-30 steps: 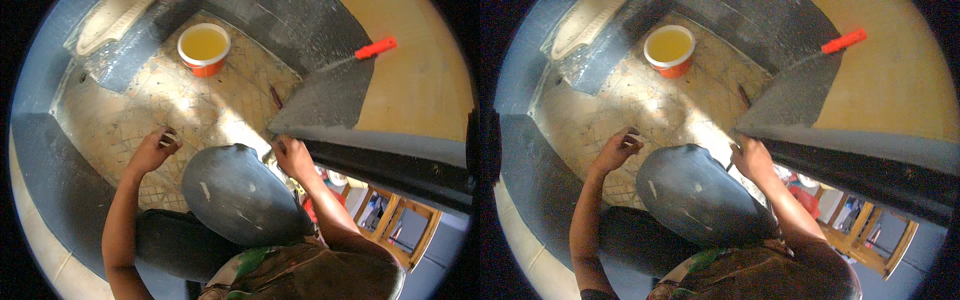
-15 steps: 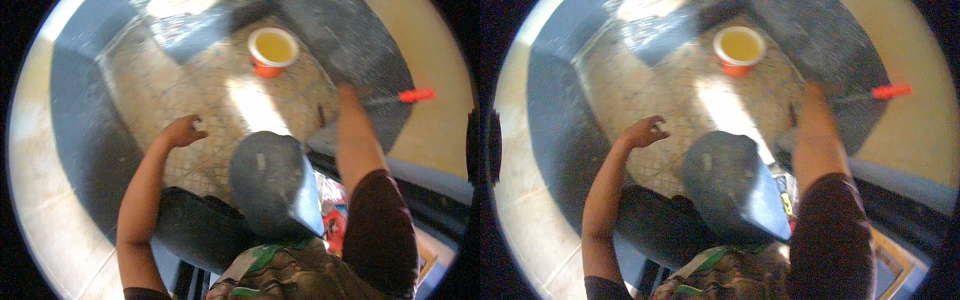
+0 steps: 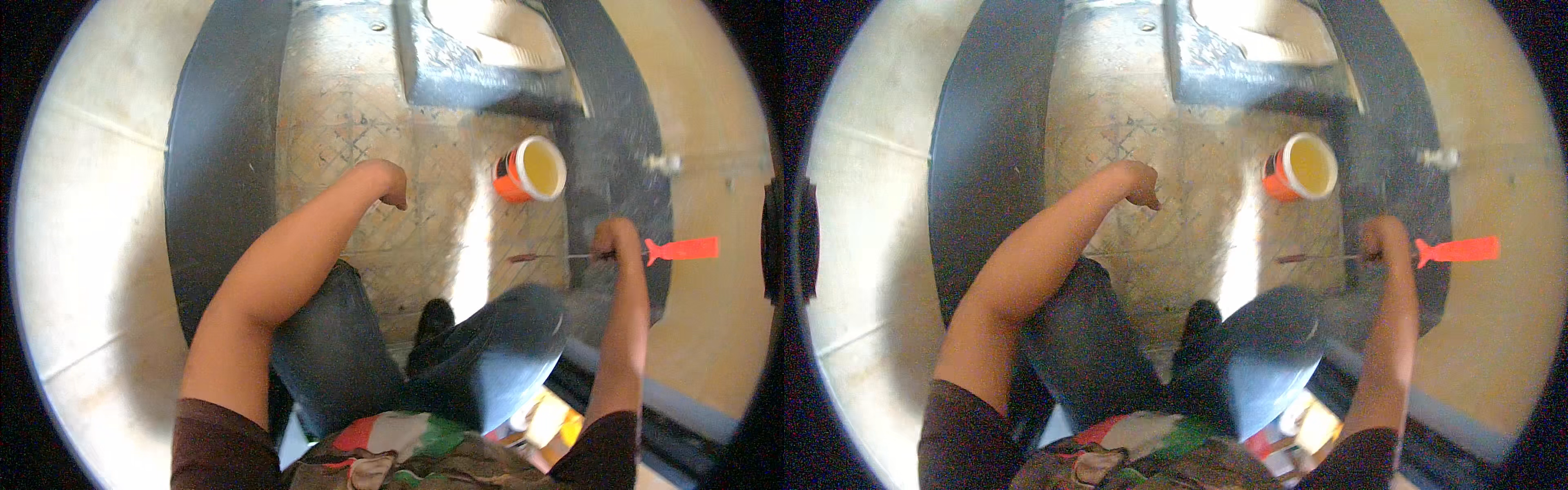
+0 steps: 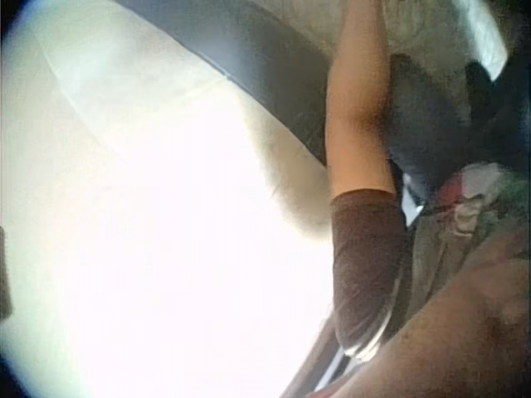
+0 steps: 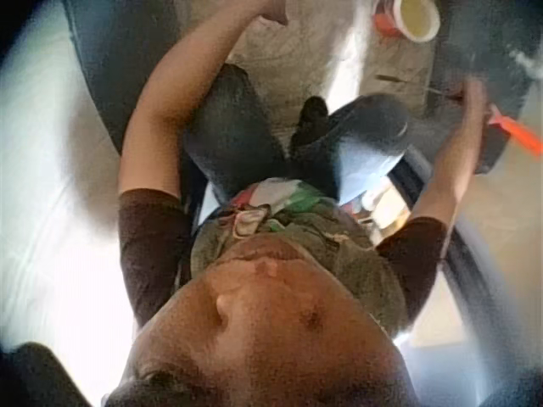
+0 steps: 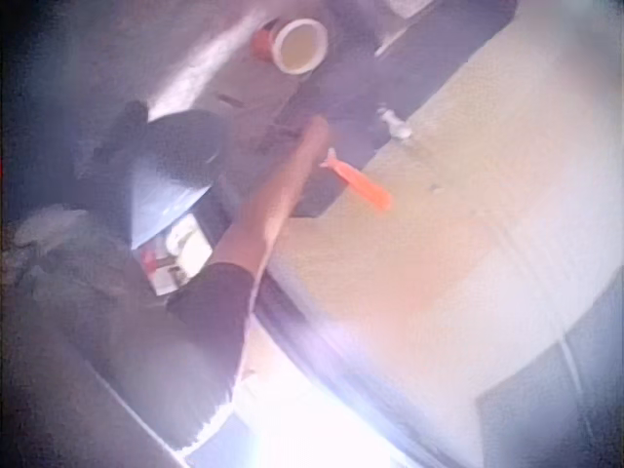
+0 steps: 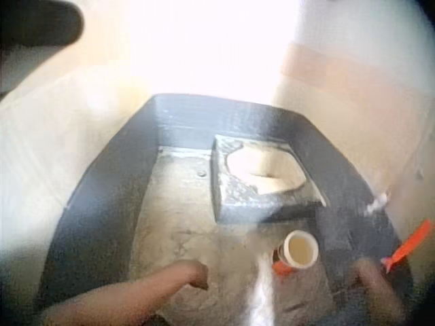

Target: The person applies a coating to the bathroom floor by hand and then smooths it using a roller and a long-handled tool.

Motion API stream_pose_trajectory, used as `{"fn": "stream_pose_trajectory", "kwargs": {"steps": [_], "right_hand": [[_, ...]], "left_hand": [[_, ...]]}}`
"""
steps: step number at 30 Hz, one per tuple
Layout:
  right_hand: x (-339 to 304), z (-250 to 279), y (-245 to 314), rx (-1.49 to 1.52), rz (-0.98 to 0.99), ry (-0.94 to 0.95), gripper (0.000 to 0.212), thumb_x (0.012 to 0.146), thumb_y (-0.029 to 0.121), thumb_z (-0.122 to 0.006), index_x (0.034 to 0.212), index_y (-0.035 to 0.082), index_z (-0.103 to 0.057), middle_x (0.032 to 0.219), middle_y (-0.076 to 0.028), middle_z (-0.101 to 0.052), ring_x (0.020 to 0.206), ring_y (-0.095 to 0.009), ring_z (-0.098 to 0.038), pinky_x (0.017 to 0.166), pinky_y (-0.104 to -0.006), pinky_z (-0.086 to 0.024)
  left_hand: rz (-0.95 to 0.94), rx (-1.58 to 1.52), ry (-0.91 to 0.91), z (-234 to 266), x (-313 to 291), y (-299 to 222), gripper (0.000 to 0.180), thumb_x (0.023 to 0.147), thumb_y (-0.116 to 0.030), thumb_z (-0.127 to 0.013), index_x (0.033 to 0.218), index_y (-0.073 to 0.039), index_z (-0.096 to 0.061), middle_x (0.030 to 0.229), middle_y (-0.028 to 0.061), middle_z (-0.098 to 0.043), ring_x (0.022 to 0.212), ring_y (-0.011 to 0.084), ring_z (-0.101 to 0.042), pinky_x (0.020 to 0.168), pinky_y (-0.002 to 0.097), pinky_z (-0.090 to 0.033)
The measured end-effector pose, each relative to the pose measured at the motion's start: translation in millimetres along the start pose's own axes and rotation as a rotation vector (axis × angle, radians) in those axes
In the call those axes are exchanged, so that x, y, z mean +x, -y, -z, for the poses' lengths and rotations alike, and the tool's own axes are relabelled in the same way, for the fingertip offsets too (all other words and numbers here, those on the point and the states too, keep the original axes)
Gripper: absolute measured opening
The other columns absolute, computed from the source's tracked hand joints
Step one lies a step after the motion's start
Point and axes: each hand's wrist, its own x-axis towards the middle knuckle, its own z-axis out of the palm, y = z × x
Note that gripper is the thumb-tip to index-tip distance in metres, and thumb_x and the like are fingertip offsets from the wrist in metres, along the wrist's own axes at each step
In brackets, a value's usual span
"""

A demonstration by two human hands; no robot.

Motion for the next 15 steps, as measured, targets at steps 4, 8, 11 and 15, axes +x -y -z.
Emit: {"fn": "stream_pose_trajectory", "kwargs": {"steps": [4, 8, 11, 15], "right_hand": [[-93, 52, 53, -0.085, 0.329, -0.403, 0.030, 0.073, 0.035, -0.074, 0.079, 0.006, -0.071, 0.072, -0.011, -0.067, 0.063, -0.023, -0.061, 0.062, -0.0378, -0.050], [-120, 90, 159, 0.083, 0.476, -0.688, 0.032, 0.073, 0.032, -0.071, 0.091, 0.004, -0.072, 0.076, -0.015, -0.066, 0.071, -0.026, -0.066, 0.068, -0.0392, -0.052], [-124, 103, 223, 0.166, 0.409, -0.844, 0.026, 0.083, 0.020, -0.059, 0.095, 0.000, -0.070, 0.092, -0.021, -0.067, 0.082, -0.034, -0.067, 0.075, -0.0424, -0.054], [-129, 98, 323, 0.456, 0.384, -1.057, 0.021, 0.089, 0.011, -0.054, 0.087, 0.003, -0.073, 0.094, -0.021, -0.071, 0.091, -0.034, -0.070, 0.075, -0.0416, -0.058]], "left_hand": [[-0.303, -0.230, -0.441, 36, -39, -33, 0.070, 0.077, -0.052, -0.072, 0.125, -0.003, -0.059, 0.120, 0.0190, -0.063, 0.110, 0.0363, -0.061, 0.093, 0.0446, -0.049], [-0.966, -0.795, -1.359, 69, -103, -92, 0.086, 0.072, -0.047, -0.079, 0.138, -0.005, -0.042, 0.131, 0.0223, -0.053, 0.119, 0.0387, -0.053, 0.101, 0.0464, -0.043], [-1.029, -0.715, -1.536, 89, -156, -134, 0.093, 0.066, -0.050, -0.081, 0.134, 0.000, -0.042, 0.124, 0.0237, -0.054, 0.114, 0.0390, -0.055, 0.096, 0.0475, -0.045], [-0.954, -0.551, -0.803, 62, -137, -132, 0.061, 0.074, -0.049, -0.075, 0.113, -0.005, -0.061, 0.096, 0.0190, -0.066, 0.088, 0.0342, -0.066, 0.078, 0.0448, -0.051]]}}
